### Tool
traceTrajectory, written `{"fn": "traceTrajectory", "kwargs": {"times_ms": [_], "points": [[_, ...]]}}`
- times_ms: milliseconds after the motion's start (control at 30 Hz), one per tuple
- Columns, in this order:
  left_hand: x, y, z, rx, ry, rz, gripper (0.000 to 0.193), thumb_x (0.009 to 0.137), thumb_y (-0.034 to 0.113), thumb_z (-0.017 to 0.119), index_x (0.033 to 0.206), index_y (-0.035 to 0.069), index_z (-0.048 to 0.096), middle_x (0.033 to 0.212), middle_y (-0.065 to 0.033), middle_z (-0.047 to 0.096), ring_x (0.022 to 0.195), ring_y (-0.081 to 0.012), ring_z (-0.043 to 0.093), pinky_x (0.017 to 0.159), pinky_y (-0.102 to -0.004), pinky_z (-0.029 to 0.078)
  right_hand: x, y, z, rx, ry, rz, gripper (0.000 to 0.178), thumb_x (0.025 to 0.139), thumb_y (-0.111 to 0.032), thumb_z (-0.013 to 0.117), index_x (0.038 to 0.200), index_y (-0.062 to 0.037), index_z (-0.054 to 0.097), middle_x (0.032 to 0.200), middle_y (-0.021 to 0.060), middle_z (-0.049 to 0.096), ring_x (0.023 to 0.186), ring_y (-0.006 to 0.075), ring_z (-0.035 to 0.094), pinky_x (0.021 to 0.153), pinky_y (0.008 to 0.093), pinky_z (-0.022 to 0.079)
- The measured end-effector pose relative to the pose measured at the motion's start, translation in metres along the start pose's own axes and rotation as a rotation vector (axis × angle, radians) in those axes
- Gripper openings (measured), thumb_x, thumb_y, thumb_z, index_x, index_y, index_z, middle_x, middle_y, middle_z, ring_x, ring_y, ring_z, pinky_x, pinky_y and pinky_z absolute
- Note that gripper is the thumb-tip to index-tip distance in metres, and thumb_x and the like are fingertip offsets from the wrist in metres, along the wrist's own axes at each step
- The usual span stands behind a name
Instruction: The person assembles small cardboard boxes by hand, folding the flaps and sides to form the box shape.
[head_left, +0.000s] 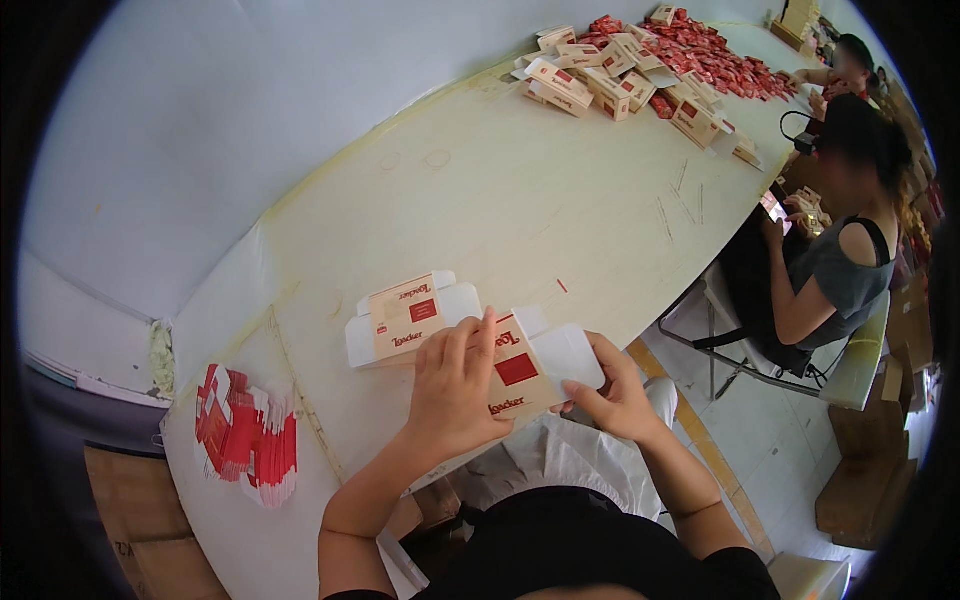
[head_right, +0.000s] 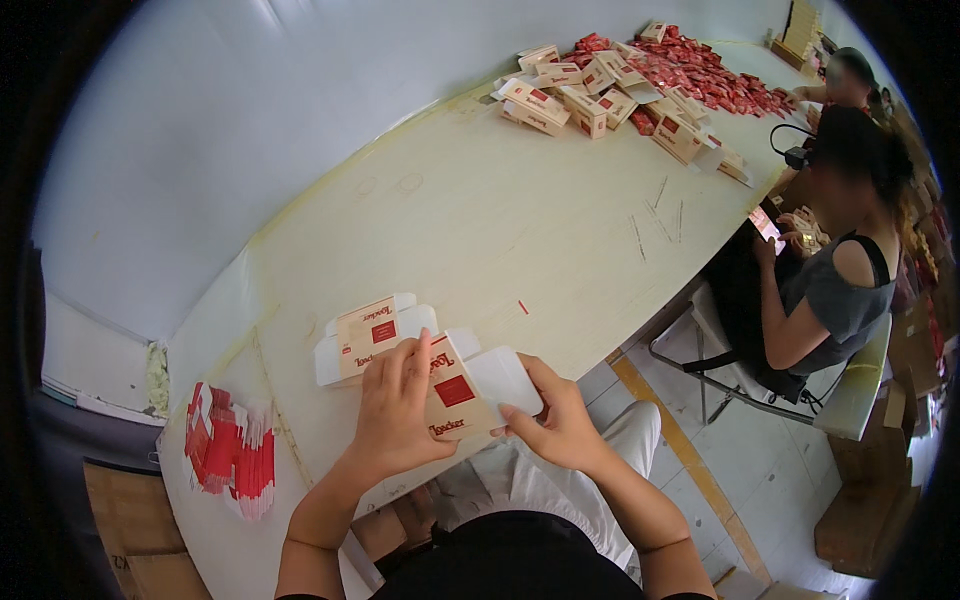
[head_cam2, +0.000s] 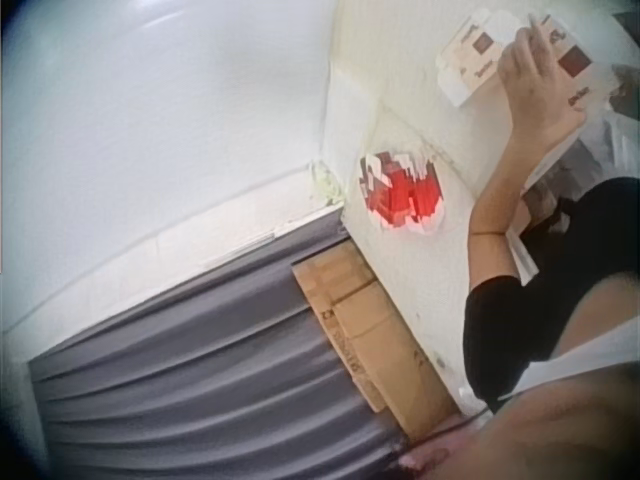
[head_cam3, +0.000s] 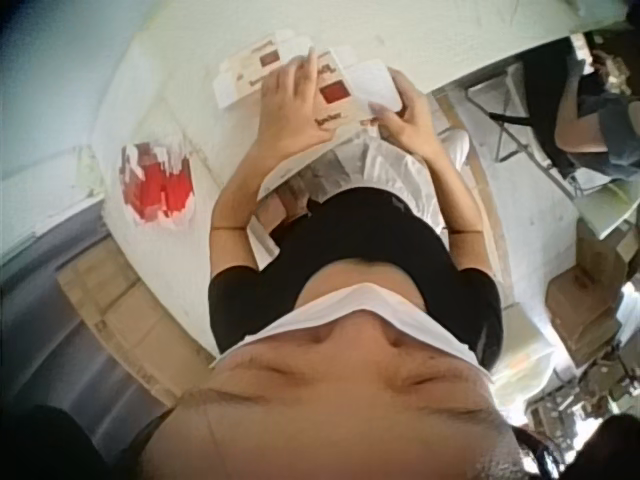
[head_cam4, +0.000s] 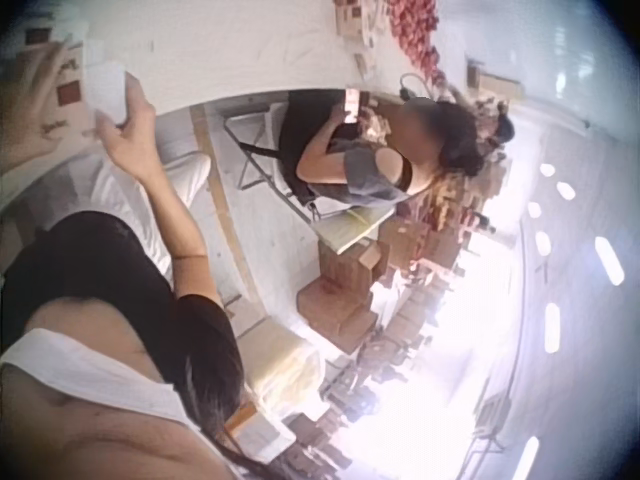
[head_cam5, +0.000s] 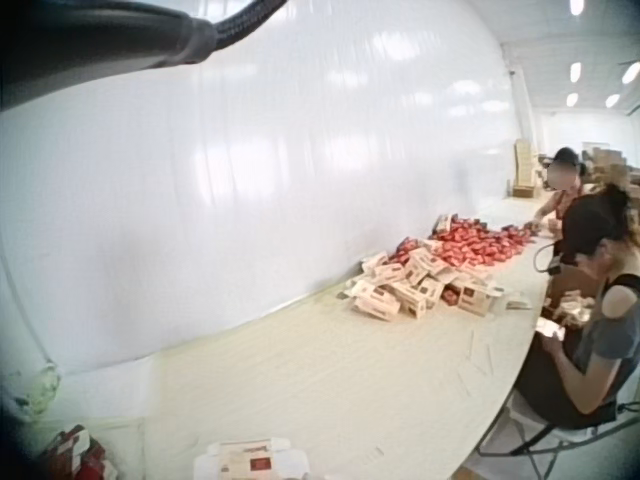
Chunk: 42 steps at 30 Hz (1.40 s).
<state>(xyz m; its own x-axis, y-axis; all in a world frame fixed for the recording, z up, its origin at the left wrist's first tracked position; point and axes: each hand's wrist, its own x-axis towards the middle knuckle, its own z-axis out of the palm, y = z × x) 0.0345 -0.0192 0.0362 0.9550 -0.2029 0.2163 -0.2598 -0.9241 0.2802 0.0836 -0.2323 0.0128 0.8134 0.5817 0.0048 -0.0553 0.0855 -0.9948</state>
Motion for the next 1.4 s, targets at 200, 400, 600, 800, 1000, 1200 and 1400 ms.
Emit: {"fn": "traceTrajectory", "kwargs": {"times_ms": [200,400,600,800,1000,1200,1400], "points": [[-0.007,0.003,0.004,-0.060,0.007,-0.004,0.106,0.052,0.022,0.079,0.144,0.002,0.030,0.126,-0.0145,0.040,0.117,-0.0346,0.040,0.100,-0.0460,0.033,-0.008,-0.005,-0.009,0.052,-0.056,0.054,0.052,0.083,0.004,0.058,0.132,0.0026,0.040,0.117,0.0174,0.058,0.092,0.0203,0.066,0.073,0.0311,0.055],[-0.010,0.010,0.010,-0.047,0.047,-0.047,0.104,0.053,0.022,0.079,0.143,0.002,0.032,0.126,-0.0152,0.040,0.116,-0.0348,0.040,0.098,-0.0465,0.034,-0.017,-0.016,-0.002,-0.891,0.115,-0.450,0.051,0.073,0.001,0.073,0.119,-0.0057,0.052,0.140,0.0218,0.037,0.121,0.0355,0.050,0.079,0.0329,0.053],[-0.015,0.018,0.018,0.013,0.044,-0.023,0.101,0.054,0.022,0.081,0.141,0.002,0.034,0.122,-0.0169,0.041,0.114,-0.0350,0.041,0.097,-0.0469,0.034,-0.018,0.004,-0.001,-0.636,0.063,-0.215,0.040,0.069,0.002,0.076,0.101,-0.0067,0.054,0.145,0.0215,0.031,0.124,0.0369,0.046,0.088,0.0396,0.048],[-0.019,0.019,0.033,-0.089,0.096,0.017,0.088,0.057,0.016,0.078,0.136,0.004,0.040,0.114,-0.0155,0.047,0.106,-0.0344,0.048,0.092,-0.0446,0.039,-0.023,0.015,-0.010,-0.306,-0.129,-0.069,0.034,0.066,0.011,0.071,0.090,-0.0090,0.058,0.138,0.0195,0.041,0.123,0.0345,0.045,0.094,0.0352,0.041],[-0.026,0.027,0.034,-0.171,0.128,-0.034,0.075,0.064,0.014,0.077,0.131,0.008,0.044,0.106,-0.0123,0.053,0.093,-0.0312,0.057,0.079,-0.0403,0.048,-0.023,0.034,-0.004,0.066,0.001,-0.148,0.082,0.062,0.008,0.075,0.134,-0.0104,0.040,0.135,0.0191,0.044,0.127,0.0292,0.044,0.103,0.0377,0.038],[-0.020,0.043,0.014,-0.366,0.031,-0.174,0.082,0.062,0.034,0.082,0.132,0.014,0.045,0.096,-0.0108,0.052,0.080,-0.0288,0.060,0.066,-0.0385,0.051,-0.019,0.038,0.019,0.342,0.251,-0.170,0.108,0.070,-0.035,0.079,0.148,-0.0075,0.010,0.137,0.0210,0.043,0.125,0.0268,0.046,0.103,0.0399,0.039],[-0.020,0.042,0.030,-0.385,0.079,-0.116,0.070,0.061,0.027,0.081,0.124,0.017,0.053,0.096,-0.0118,0.052,0.079,-0.0305,0.060,0.066,-0.0401,0.051,-0.023,0.050,0.023,0.064,0.314,-0.275,0.081,0.079,-0.003,0.057,0.146,-0.0026,0.012,0.137,0.0206,0.043,0.124,0.0295,0.048,0.105,0.0412,0.037]]}}
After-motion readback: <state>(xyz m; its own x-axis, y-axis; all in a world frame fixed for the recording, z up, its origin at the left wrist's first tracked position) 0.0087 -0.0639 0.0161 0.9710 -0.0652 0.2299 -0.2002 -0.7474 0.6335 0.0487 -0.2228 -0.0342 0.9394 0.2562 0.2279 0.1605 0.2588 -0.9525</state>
